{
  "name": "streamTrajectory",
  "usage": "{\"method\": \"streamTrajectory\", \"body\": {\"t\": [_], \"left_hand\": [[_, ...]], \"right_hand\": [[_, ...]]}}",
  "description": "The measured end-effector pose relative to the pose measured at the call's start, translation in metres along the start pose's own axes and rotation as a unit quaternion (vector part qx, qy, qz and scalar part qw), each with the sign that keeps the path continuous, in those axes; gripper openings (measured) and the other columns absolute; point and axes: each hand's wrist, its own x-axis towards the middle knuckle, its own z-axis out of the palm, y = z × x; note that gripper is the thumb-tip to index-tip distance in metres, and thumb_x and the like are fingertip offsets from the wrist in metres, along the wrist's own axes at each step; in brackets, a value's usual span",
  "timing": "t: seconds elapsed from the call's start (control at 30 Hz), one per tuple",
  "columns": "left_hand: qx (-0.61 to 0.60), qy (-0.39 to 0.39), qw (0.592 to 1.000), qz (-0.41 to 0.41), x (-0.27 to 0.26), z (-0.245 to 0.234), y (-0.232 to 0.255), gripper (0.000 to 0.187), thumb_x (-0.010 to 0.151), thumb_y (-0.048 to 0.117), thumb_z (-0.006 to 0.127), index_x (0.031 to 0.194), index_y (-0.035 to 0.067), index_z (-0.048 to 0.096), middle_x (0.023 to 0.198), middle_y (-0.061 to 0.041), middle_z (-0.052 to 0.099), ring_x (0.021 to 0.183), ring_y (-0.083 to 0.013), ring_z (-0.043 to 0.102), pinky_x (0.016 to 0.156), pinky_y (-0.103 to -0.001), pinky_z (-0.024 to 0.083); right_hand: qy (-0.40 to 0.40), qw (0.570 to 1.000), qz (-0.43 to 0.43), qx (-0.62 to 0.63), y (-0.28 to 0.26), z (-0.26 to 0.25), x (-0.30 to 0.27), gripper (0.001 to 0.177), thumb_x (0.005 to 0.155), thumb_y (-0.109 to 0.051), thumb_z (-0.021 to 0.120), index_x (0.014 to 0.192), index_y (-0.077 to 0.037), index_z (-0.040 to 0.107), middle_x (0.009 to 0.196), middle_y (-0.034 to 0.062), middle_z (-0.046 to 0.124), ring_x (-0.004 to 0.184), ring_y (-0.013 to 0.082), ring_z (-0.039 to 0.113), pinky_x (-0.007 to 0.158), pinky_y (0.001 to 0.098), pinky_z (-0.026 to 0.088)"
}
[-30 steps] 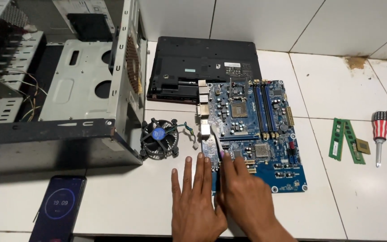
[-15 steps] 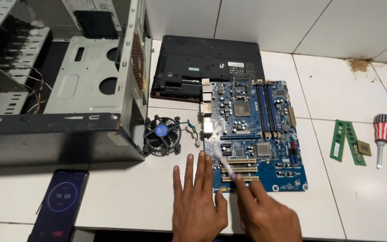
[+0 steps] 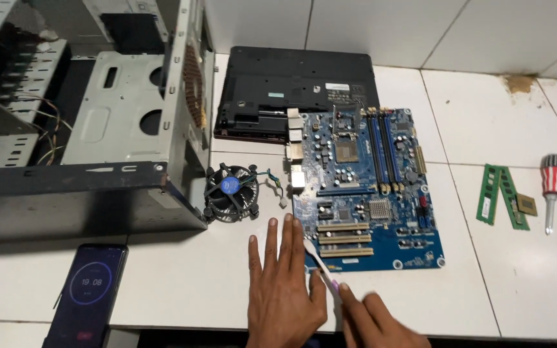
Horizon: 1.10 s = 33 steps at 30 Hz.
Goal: The person uses a toothbrush to clean dust and debris from a computer motherboard. They scrub various components on the top side, flip the board over, and continue cleaning the underside.
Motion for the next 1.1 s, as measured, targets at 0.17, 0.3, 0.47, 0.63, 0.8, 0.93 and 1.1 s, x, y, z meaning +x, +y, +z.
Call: {"method": "streamTrajectory", "body": {"t": [0.17, 0.3, 0.47, 0.63, 0.8, 0.93, 1.1], "left_hand": [[0.008, -0.014, 1.000, -0.001, -0.003, 0.002, -0.003, 0.095, 0.089, 0.054, 0.045, 0.168, 0.006, 0.020, 0.175, -0.010, 0.023, 0.165, -0.0246, 0.014, 0.134, -0.049, 0.003], [0.036, -0.006, 0.999, 0.024, -0.001, -0.003, -0.004, 0.100, 0.090, 0.066, 0.045, 0.168, 0.010, 0.019, 0.176, -0.005, 0.021, 0.166, -0.0275, 0.009, 0.135, -0.051, 0.000], [0.002, -0.013, 0.999, 0.035, -0.002, -0.002, -0.006, 0.098, 0.084, 0.053, 0.048, 0.167, 0.007, 0.022, 0.174, -0.008, 0.025, 0.165, -0.0301, 0.011, 0.134, -0.053, 0.001], [0.002, -0.018, 0.999, 0.036, -0.004, -0.003, -0.003, 0.095, 0.085, 0.046, 0.046, 0.167, 0.006, 0.022, 0.174, -0.009, 0.025, 0.164, -0.0315, 0.012, 0.133, -0.054, 0.002], [-0.050, -0.027, 0.998, 0.020, 0.000, -0.004, -0.003, 0.088, 0.088, 0.041, 0.047, 0.166, 0.007, 0.026, 0.175, -0.009, 0.026, 0.164, -0.0297, 0.014, 0.132, -0.054, 0.004], [-0.068, -0.021, 0.997, 0.020, 0.000, -0.005, 0.000, 0.087, 0.086, 0.039, 0.049, 0.164, 0.005, 0.029, 0.173, -0.010, 0.028, 0.164, -0.0317, 0.014, 0.132, -0.056, 0.004], [-0.011, -0.019, 1.000, 0.012, -0.001, -0.003, 0.000, 0.089, 0.088, 0.043, 0.046, 0.167, 0.008, 0.024, 0.175, -0.007, 0.025, 0.164, -0.0278, 0.014, 0.134, -0.052, 0.004]], "right_hand": [[-0.077, 0.991, -0.103, 0.030, 0.045, 0.003, -0.006, 0.049, 0.090, -0.037, 0.074, 0.138, -0.034, 0.062, 0.077, -0.0126, 0.054, 0.044, 0.0125, 0.046, 0.031, 0.0301, 0.047], [-0.215, 0.967, -0.096, 0.098, 0.089, -0.020, 0.014, 0.091, 0.074, -0.035, 0.091, 0.155, -0.039, 0.050, 0.109, 0.0040, 0.073, 0.081, 0.0264, 0.075, 0.068, 0.0424, 0.071], [-0.096, 0.974, -0.103, 0.176, 0.081, -0.010, 0.029, 0.060, 0.082, -0.029, 0.073, 0.142, -0.035, 0.066, 0.110, 0.0064, 0.072, 0.092, 0.0216, 0.070, 0.068, 0.0446, 0.055], [-0.103, 0.987, 0.072, 0.096, 0.106, -0.012, 0.009, 0.053, 0.084, -0.025, 0.073, 0.133, -0.047, 0.074, 0.120, -0.0036, 0.071, 0.114, 0.0207, 0.068, 0.085, 0.0550, 0.052], [-0.078, 0.981, -0.008, 0.178, 0.097, -0.015, 0.017, 0.061, 0.079, -0.020, 0.082, 0.135, -0.041, 0.072, 0.113, -0.0013, 0.073, 0.096, 0.0186, 0.069, 0.083, 0.0440, 0.051], [-0.098, 0.983, 0.051, 0.145, 0.101, -0.009, 0.010, 0.054, 0.081, -0.018, 0.077, 0.128, -0.046, 0.077, 0.114, -0.0053, 0.071, 0.106, 0.0172, 0.070, 0.086, 0.0483, 0.051], [-0.023, 0.972, -0.002, 0.235, 0.107, -0.017, 0.022, 0.041, 0.082, -0.016, 0.079, 0.121, -0.029, 0.080, 0.105, 0.0021, 0.074, 0.082, 0.0143, 0.073, 0.077, 0.0308, 0.066]]}}
